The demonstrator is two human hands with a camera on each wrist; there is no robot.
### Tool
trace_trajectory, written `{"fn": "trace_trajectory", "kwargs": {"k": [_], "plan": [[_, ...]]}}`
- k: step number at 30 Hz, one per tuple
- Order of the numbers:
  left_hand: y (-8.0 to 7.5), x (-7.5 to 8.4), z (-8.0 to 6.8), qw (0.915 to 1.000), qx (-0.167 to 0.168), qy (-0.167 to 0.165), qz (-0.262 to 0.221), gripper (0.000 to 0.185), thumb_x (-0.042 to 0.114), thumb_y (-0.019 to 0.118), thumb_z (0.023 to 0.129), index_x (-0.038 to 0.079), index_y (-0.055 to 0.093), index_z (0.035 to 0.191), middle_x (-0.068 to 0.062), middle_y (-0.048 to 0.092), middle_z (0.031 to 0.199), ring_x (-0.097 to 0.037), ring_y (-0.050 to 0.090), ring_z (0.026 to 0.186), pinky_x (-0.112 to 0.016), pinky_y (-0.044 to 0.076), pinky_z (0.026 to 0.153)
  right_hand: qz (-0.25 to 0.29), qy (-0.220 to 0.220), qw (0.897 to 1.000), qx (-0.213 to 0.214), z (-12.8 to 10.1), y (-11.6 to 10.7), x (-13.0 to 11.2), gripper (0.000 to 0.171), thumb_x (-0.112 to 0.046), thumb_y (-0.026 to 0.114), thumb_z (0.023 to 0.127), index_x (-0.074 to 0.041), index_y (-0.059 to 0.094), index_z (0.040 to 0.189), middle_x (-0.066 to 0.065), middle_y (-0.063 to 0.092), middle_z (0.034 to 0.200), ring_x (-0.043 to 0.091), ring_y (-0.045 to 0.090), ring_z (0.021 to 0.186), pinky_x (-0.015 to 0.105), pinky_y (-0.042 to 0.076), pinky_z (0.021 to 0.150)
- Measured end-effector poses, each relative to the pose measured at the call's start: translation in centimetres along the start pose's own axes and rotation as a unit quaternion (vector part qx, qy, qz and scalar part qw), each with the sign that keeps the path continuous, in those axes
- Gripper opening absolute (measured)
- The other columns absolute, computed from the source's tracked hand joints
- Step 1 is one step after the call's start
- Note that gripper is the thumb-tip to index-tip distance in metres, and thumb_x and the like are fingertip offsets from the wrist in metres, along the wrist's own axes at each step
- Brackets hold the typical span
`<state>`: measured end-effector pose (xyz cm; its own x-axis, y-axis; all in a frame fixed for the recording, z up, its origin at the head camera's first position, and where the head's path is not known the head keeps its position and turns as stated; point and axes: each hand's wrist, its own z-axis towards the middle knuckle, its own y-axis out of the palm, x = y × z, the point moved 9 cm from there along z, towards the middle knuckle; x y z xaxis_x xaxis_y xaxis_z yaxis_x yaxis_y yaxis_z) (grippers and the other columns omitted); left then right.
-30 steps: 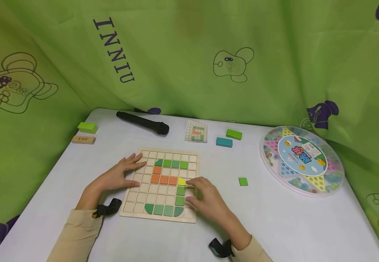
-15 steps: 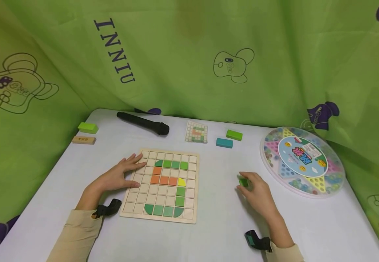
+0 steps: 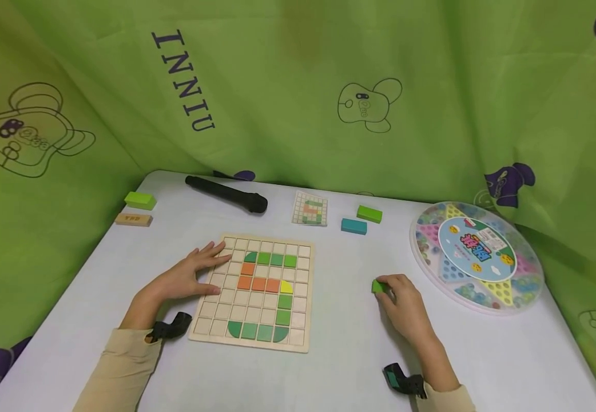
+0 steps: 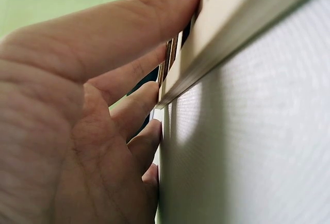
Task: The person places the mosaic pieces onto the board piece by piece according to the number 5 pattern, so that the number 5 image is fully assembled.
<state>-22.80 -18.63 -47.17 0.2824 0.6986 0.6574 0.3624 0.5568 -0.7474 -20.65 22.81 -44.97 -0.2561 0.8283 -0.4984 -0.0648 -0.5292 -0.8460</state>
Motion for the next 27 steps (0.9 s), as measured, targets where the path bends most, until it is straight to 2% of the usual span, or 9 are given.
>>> {"fn": "trace_trajectory", "kwargs": {"k": [5, 12, 17, 22, 27], "plan": [[-0.1, 0.0, 0.0, 1.0, -0.001, 0.005, 0.0, 0.078, 0.03, 0.08, 0.074, 0.013, 0.045, 0.142, -0.011, 0.02, 0.158, -0.035, 0.008, 0.147, -0.055, 0.002, 0.118, 0.017, -0.019, 1.0, 0.018, -0.1, 0.4, -2.4, 0.028, -0.009, 0.073, 0.081, -0.006, 0.068, 0.109, 0.006, 0.063, 0.101, 0.018, 0.058, 0.087, 0.033, 0.05, 0.071], [-0.1, 0.1, -0.1, 1.0, -0.001, 0.008, 0.003, 0.078, 0.032, 0.079, 0.074, 0.012, 0.045, 0.142, -0.012, 0.02, 0.157, -0.036, 0.008, 0.146, -0.057, 0.002, 0.117, 0.077, -0.082, 0.993, 0.037, -0.2, 1.9, -7.9, 0.031, -0.008, 0.079, 0.074, -0.008, 0.07, 0.103, 0.002, 0.063, 0.097, 0.018, 0.062, 0.085, 0.035, 0.055, 0.07], [0.0, 0.0, 0.0, 1.0, -0.003, 0.007, 0.001, 0.078, 0.031, 0.079, 0.075, 0.013, 0.045, 0.142, -0.011, 0.02, 0.158, -0.035, 0.008, 0.146, -0.056, 0.002, 0.117, 0.113, -0.09, 0.99, 0.006, -0.2, 4.3, -11.7, 0.031, -0.013, 0.081, 0.074, -0.011, 0.071, 0.103, -0.003, 0.063, 0.097, 0.012, 0.061, 0.086, 0.03, 0.055, 0.073], [-0.1, 0.0, -0.1, 0.9999, 0.0, 0.012, -0.001, 0.079, 0.031, 0.08, 0.074, 0.012, 0.045, 0.142, -0.012, 0.02, 0.157, -0.036, 0.008, 0.146, -0.057, 0.003, 0.117, 0.153, -0.126, 0.98, -0.028, -0.3, 6.5, -15.8, 0.03, -0.014, 0.08, 0.075, -0.01, 0.07, 0.103, -0.005, 0.062, 0.099, 0.012, 0.061, 0.091, 0.029, 0.055, 0.079], [-0.1, 0.1, -0.1, 0.9999, 0.0, 0.013, 0.002, 0.079, 0.033, 0.079, 0.074, 0.012, 0.045, 0.142, -0.013, 0.02, 0.157, -0.037, 0.009, 0.146, -0.058, 0.003, 0.117, 0.172, -0.141, 0.972, -0.073, -0.1, 9.0, -19.1, 0.027, -0.014, 0.078, 0.077, -0.011, 0.07, 0.102, -0.006, 0.061, 0.097, 0.011, 0.057, 0.087, 0.025, 0.053, 0.075]]}}
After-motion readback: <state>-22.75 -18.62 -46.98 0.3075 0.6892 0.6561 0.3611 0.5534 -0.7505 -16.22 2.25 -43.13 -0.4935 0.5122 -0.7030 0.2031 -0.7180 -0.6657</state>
